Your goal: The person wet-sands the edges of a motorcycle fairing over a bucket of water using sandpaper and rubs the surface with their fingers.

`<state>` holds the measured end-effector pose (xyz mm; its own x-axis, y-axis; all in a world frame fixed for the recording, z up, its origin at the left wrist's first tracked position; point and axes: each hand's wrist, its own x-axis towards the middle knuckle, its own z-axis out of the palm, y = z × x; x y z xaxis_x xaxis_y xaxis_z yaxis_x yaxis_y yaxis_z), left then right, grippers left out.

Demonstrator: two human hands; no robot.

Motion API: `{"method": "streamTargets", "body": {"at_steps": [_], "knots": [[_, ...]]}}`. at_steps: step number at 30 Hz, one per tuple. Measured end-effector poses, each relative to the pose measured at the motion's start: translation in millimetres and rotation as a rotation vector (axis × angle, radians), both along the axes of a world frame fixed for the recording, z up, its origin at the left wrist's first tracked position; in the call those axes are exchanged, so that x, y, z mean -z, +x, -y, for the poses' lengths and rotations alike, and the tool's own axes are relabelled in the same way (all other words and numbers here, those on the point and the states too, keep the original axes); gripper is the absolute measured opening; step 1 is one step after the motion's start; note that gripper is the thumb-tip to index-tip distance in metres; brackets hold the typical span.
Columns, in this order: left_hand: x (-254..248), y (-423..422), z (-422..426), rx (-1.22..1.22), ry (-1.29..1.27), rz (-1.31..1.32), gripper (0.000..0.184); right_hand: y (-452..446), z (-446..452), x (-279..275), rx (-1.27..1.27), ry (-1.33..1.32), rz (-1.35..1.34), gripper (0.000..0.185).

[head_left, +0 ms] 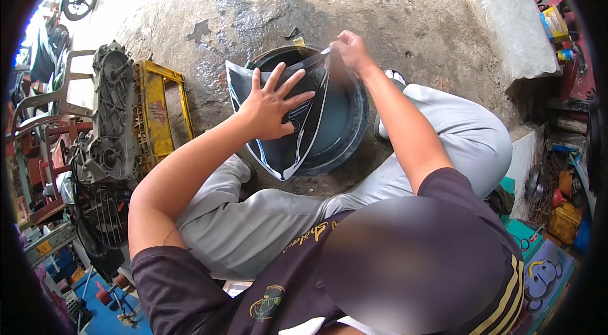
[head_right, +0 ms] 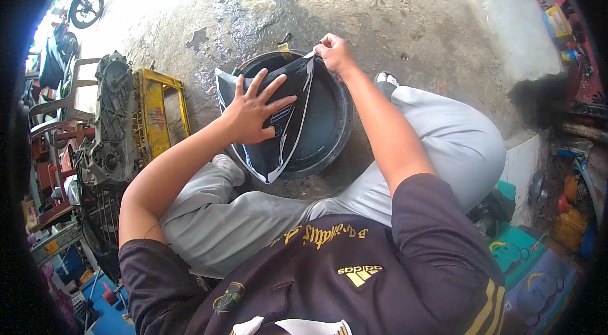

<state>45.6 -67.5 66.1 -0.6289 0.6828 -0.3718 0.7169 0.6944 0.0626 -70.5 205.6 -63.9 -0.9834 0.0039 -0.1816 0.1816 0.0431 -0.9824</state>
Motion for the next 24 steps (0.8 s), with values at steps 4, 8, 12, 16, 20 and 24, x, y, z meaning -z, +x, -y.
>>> {"method": "streamTargets", "body": {"at_steps": [4, 8, 12, 16, 20, 24], "knots": [[2, 0, 1, 0.007, 0.015, -0.003, 0.091, -2, -3, 1, -0.057, -0.006, 0.043, 0.014], [4, 1, 1, 0.004, 0.052, -0.013, 0.094, 3, 4, -8, 0.009, -0.03, -0.025, 0.013], [0, 0, 0, 0.001, 0.006, 0.006, 0.093, -2, -2, 1, -0.088, -0.015, 0.059, 0.012], [0, 0, 0, -0.003, -0.007, -0.002, 0.092, -1, -1, 3, -0.039, 0.006, -0.012, 0.012], [-1, 0, 1, -0.001, -0.01, 0.005, 0.093, -4, -6, 7, -0.107, 0.022, 0.013, 0.013], [0, 0, 0, -0.001, 0.015, 0.01, 0.093, -1, -4, 3, -0.055, 0.022, -0.007, 0.012]]}}
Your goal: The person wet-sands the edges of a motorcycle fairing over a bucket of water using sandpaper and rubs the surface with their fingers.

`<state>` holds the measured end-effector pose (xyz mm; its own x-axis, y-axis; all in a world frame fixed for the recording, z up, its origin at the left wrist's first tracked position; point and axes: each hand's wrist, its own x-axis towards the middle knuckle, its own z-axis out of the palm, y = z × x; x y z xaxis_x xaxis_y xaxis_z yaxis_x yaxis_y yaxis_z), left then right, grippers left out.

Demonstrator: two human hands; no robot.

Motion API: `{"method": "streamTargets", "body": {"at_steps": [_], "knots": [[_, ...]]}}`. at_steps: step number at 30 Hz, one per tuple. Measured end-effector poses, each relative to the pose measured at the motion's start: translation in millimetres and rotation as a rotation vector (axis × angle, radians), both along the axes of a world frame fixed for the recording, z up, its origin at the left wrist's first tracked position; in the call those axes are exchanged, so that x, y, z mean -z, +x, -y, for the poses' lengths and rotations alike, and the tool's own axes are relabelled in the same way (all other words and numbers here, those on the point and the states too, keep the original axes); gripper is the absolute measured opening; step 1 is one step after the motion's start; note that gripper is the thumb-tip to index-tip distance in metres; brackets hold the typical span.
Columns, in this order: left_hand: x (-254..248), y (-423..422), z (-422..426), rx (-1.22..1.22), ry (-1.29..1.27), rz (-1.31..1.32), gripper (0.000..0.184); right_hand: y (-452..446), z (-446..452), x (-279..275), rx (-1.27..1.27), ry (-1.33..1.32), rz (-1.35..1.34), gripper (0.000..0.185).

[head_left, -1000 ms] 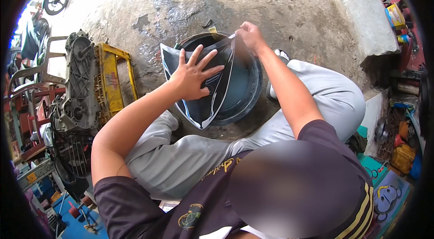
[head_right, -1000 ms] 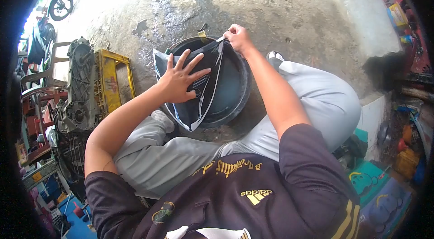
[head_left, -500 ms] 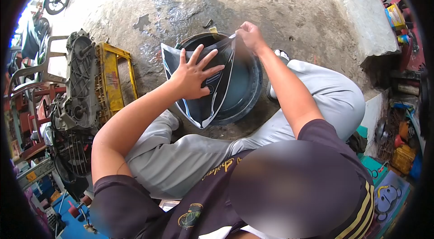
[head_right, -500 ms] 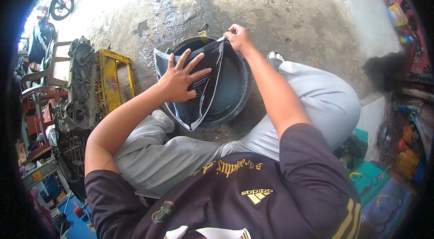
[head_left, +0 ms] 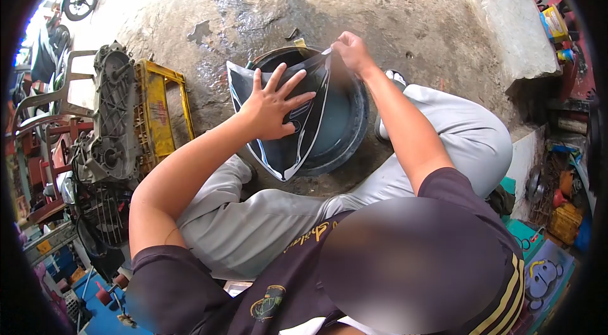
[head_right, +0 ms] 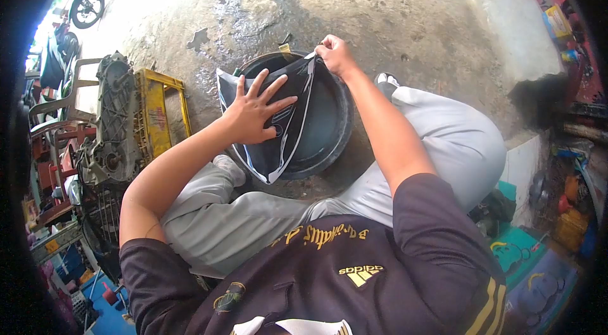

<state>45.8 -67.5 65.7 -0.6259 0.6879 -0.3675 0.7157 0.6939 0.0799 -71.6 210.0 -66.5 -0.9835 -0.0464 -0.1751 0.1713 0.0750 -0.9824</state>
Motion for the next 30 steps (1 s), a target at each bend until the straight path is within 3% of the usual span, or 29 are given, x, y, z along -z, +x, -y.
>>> {"method": "streamTargets", "body": {"at_steps": [21, 30], "knots": [[-1.0, -0.9, 0.9, -0.003, -0.008, -0.007, 0.092, -4.0, -1.4, -0.8, -0.087, -0.085, 0.143, 0.01], [1.1, -1.0, 2.3, -0.002, 0.014, -0.004, 0.094, -6.0, -4.4, 1.2, -0.094, -0.005, 0.13, 0.006]]}}
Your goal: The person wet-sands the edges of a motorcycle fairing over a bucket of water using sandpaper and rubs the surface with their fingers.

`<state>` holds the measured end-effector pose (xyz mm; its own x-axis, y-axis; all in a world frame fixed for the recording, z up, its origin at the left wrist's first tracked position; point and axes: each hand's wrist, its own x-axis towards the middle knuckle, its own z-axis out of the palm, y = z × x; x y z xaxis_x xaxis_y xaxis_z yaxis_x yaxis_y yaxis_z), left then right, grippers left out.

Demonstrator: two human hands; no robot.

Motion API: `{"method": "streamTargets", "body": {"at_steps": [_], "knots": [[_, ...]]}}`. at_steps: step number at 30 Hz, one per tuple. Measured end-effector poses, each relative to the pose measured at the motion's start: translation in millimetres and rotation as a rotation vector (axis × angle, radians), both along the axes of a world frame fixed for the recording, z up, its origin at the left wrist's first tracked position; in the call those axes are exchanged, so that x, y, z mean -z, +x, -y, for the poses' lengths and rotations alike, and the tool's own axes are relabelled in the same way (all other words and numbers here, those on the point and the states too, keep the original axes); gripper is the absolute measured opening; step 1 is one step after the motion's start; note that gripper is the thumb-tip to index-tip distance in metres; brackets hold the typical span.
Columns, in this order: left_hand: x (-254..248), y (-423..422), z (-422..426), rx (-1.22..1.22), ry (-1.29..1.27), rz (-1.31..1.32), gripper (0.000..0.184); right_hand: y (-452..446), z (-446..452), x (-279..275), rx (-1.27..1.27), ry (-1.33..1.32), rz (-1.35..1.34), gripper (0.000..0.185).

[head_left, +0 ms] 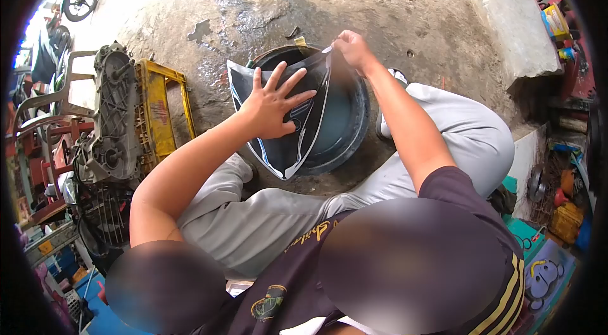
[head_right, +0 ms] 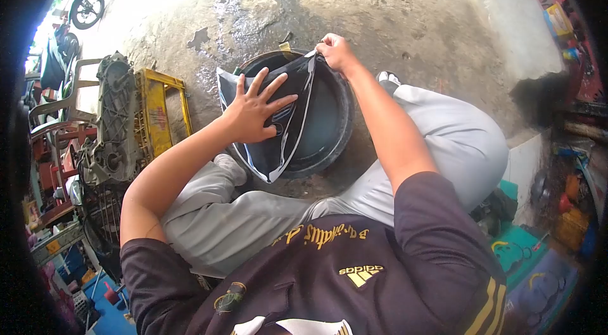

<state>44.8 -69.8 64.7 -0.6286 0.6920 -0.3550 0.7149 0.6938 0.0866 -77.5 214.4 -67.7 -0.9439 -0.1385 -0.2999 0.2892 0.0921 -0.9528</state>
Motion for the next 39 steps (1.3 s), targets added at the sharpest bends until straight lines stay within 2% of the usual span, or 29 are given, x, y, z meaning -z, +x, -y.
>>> {"method": "streamTargets", "body": {"at_steps": [3, 6, 8, 15, 17, 21, 30, 32, 35, 39], "knots": [[2, 1, -2, -0.002, 0.02, 0.009, 0.095, -1, -5, 1, -0.042, 0.041, -0.038, 0.005], [3, 0, 1, 0.001, 0.023, -0.001, 0.095, -2, -3, -2, -0.079, -0.032, 0.027, 0.005], [4, 0, 1, 0.006, 0.032, -0.004, 0.095, 1, -1, -1, 0.02, -0.022, 0.013, 0.006], [1, 0, 1, 0.006, 0.012, -0.007, 0.095, 2, 1, -4, 0.024, -0.106, 0.049, 0.009], [3, 1, -1, 0.008, 0.018, -0.008, 0.095, 0, 1, 5, 0.059, -0.05, -0.037, 0.009], [2, 0, 0, 0.011, 0.018, -0.004, 0.095, -1, -2, 2, -0.019, -0.093, 0.024, 0.009], [0, 1, 0, 0.003, -0.013, -0.004, 0.093, 4, 5, 9, 0.139, 0.031, -0.079, 0.009], [1, 0, -1, 0.003, -0.006, -0.005, 0.093, 5, 1, 6, 0.154, -0.105, -0.033, 0.009], [0, 1, -1, 0.0, -0.013, -0.001, 0.093, 6, 4, -1, 0.089, -0.089, -0.047, 0.009], [-2, -1, -1, 0.001, -0.007, 0.022, 0.095, 3, 8, 2, 0.125, 0.01, -0.083, 0.01]]}}
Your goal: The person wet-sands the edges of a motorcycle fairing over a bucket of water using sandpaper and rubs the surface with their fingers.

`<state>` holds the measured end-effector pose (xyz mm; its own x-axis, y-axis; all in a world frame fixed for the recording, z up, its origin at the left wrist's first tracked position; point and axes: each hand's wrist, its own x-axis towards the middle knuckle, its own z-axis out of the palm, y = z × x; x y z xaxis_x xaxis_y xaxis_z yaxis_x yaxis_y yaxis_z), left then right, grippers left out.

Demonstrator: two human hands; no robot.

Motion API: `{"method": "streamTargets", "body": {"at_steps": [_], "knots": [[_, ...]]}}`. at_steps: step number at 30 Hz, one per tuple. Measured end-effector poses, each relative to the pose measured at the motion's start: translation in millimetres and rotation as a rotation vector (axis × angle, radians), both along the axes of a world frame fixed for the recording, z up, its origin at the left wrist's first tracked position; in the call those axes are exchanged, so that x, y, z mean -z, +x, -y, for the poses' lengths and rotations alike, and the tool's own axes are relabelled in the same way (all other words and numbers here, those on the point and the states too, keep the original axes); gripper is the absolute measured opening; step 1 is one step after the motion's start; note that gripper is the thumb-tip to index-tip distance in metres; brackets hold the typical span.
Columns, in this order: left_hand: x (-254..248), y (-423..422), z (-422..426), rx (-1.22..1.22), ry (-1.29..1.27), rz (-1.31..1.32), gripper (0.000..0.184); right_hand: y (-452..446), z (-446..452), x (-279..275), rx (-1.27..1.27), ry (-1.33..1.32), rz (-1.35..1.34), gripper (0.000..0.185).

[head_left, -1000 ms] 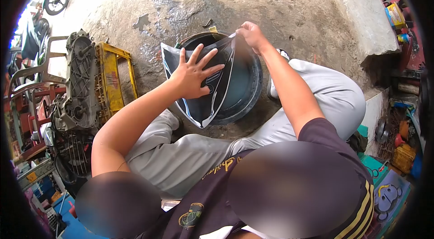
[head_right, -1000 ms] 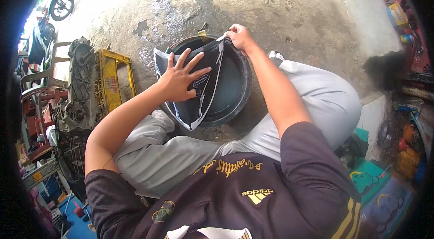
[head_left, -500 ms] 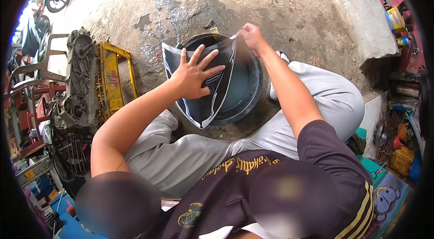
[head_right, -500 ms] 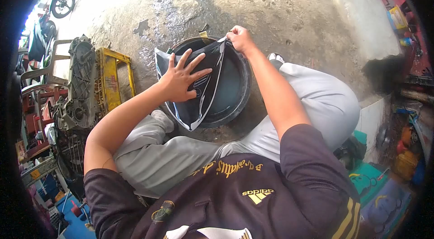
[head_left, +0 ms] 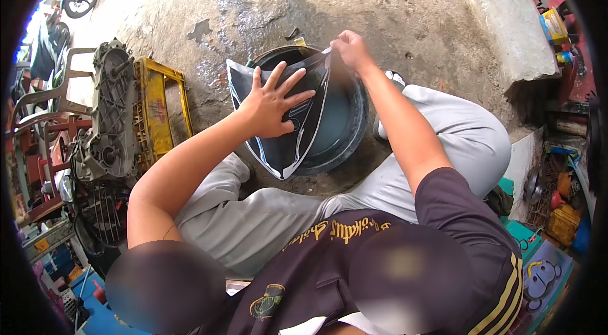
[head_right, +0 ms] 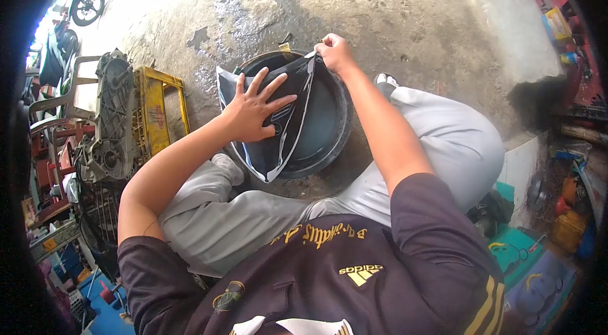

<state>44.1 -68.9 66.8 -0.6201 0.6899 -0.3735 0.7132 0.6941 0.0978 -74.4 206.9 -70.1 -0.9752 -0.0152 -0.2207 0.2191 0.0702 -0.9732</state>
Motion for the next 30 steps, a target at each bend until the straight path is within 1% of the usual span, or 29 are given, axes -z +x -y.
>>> {"method": "streamTargets", "body": {"at_steps": [2, 3, 5, 6, 8, 9, 11, 12, 14, 16, 18, 22, 24, 26, 28, 30], "knots": [[-1, 0, -1, 0.0, -0.007, 0.006, 0.095, 2, 2, 5, 0.107, 0.258, -0.118, 0.011], [-1, -1, -1, 0.001, -0.009, 0.002, 0.095, 2, 4, 1, 0.107, 0.257, -0.12, 0.011], [0, 1, -1, 0.0, -0.012, 0.0, 0.096, 4, 5, -8, 0.204, -0.077, 0.003, 0.013], [1, 1, 0, 0.004, -0.005, -0.018, 0.094, 3, 2, -3, 0.203, -0.077, 0.003, 0.013], [3, 1, 1, 0.003, 0.0, -0.038, 0.092, -1, -3, 5, 0.007, 0.018, -0.022, 0.016], [3, 1, 1, 0.008, 0.003, -0.049, 0.092, -1, -1, 4, 0.003, 0.016, -0.022, 0.016], [3, 1, 1, 0.016, 0.006, -0.059, 0.092, 1, 2, 3, 0.1, 0.293, -0.165, 0.019], [3, 1, 0, 0.014, 0.0, -0.038, 0.093, 1, 3, 4, 0.101, 0.293, -0.165, 0.019], [2, 0, 1, 0.007, -0.01, -0.021, 0.094, 0, 7, 5, 0.327, 0.368, -0.107, 0.019], [3, 0, 2, 0.038, 0.003, -0.053, 0.094, 0, 4, 12, 0.349, 0.345, -0.091, 0.019], [4, 0, 3, 0.041, -0.007, -0.063, 0.094, 3, 1, 13, 0.4, 0.272, -0.087, 0.015], [1, -4, 6, 0.068, 0.01, -0.065, 0.092, 6, 4, 4, 0.4, 0.314, -0.136, 0.016], [0, -7, 9, 0.08, 0.039, -0.069, 0.09, 7, 8, -5, 0.445, 0.326, -0.176, 0.016], [0, -8, 14, 0.067, 0.07, -0.073, 0.088, 2, 6, -22, 0.367, 0.371, -0.199, 0.017], [2, -8, 17, 0.103, 0.126, -0.059, 0.085, -2, 2, -51, 0.287, 0.423, -0.222, 0.019], [5, -10, 22, 0.095, 0.163, -0.085, 0.086, -13, -8, -89, 0.073, 0.581, -0.251, 0.02]]}}
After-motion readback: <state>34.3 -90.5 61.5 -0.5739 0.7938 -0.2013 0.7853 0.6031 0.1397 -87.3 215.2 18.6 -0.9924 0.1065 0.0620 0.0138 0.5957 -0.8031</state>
